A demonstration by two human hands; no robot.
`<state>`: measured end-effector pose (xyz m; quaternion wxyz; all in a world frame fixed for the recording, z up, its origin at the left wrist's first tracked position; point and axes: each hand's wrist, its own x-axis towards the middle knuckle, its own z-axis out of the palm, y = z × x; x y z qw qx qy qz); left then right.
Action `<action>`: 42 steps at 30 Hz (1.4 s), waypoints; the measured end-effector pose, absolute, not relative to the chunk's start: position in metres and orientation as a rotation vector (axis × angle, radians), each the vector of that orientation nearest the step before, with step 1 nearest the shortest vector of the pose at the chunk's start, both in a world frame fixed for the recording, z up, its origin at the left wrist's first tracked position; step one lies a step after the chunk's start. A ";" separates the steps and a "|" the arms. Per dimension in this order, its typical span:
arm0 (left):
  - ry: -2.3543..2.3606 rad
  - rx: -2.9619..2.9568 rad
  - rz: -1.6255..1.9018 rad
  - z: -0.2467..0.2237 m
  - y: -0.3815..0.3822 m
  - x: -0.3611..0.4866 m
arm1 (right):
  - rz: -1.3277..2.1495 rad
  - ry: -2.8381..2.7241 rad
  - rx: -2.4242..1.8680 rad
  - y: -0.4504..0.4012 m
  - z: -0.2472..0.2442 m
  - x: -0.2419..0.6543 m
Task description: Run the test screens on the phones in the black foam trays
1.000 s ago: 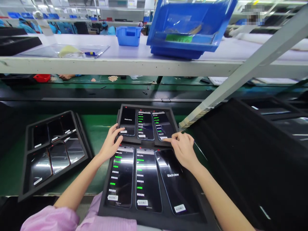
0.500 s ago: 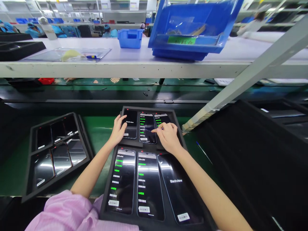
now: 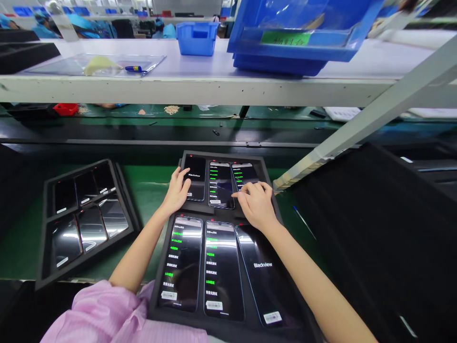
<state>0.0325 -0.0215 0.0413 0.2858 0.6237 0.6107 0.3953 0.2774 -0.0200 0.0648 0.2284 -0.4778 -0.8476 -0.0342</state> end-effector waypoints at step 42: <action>1.182 1.181 0.851 0.049 -0.209 0.011 | 0.225 -2.574 -1.054 -0.154 0.076 0.293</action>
